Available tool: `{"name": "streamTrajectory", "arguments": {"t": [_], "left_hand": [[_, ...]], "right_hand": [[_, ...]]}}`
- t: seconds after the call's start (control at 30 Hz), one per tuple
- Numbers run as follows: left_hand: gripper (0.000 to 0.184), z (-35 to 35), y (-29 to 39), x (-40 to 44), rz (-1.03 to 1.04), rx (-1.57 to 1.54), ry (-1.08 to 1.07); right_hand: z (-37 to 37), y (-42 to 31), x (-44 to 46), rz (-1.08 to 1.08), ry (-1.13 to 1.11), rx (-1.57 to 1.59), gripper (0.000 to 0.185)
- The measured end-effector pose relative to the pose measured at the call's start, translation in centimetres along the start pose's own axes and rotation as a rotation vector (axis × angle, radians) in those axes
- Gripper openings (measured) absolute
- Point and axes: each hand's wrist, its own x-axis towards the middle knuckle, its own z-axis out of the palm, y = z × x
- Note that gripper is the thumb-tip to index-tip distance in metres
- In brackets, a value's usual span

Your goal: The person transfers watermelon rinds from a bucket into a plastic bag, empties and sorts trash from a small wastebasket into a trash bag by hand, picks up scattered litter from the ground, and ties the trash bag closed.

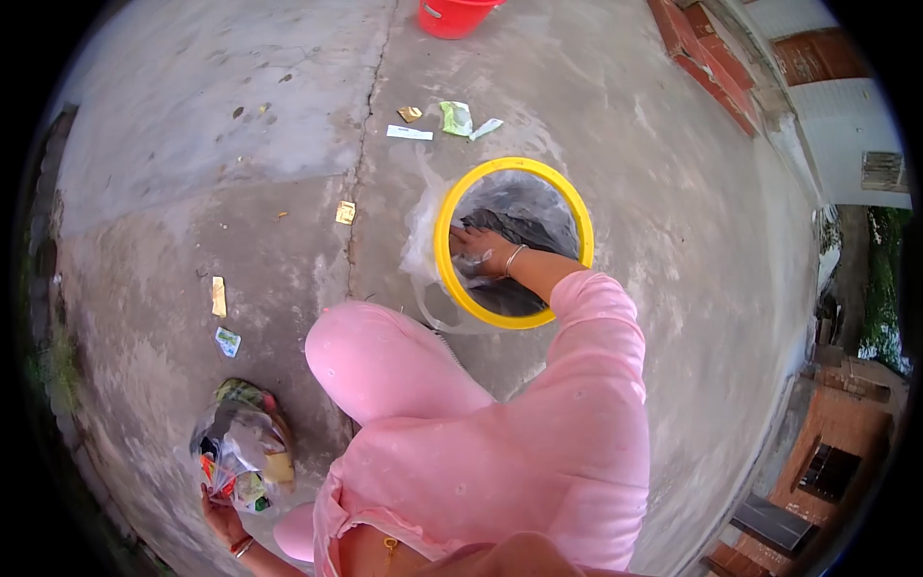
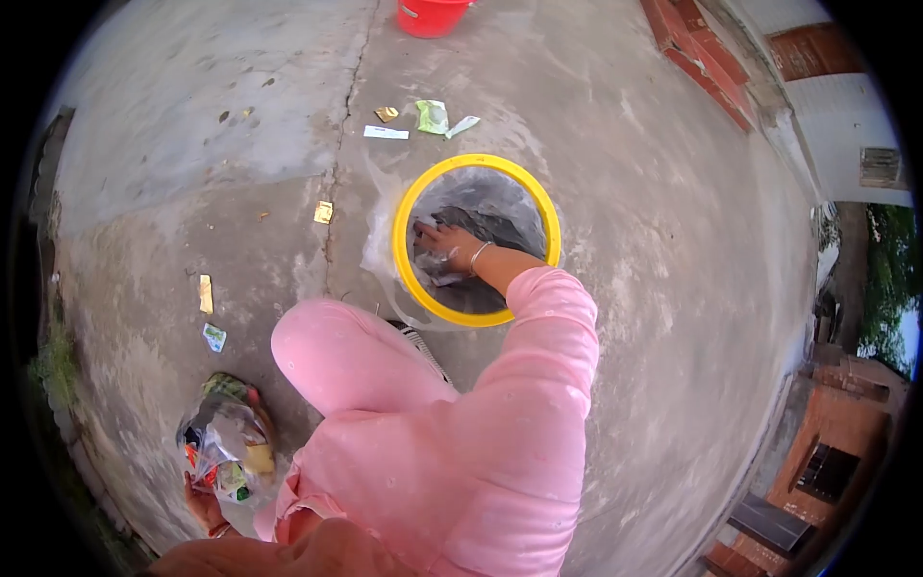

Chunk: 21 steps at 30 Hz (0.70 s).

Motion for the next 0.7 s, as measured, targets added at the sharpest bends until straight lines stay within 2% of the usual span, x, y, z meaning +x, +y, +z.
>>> {"name": "streamTrajectory", "arguments": {"t": [0.03, 0.17, 0.27, 0.47, 0.57, 0.7], "left_hand": [[0.029, 0.0, 0.0, -0.2, -0.002, -0.005, 0.006], [0.029, -0.2, -0.2, -0.3, 0.015, 0.01, -0.014], [0.029, -0.6, -0.1, 0.4, -0.044, -0.036, -0.046], [0.033, -0.5, -0.2, -0.1, -0.025, -0.025, -0.057], [0.035, -3.3, -0.5, 1.4, -0.022, -0.108, -0.175], [0.036, -3.0, -1.4, 1.1, 0.005, -0.117, -0.159]], "right_hand": [[1.5, 0.8, 0.4, -0.032, -0.111, -0.072, 0.084], [-1.5, -1.7, -0.4, 0.154, -0.334, 0.002, 0.088], [0.1, -1.3, -0.3, 0.231, -0.377, 0.108, 0.083], [0.9, -0.4, 0.7, 0.176, -0.449, -0.007, 0.045], [1.0, 1.4, -0.7, 0.163, -0.232, -0.002, 0.029], [-6.6, 0.6, -4.9, 0.217, -0.045, 0.096, 0.029]]}}
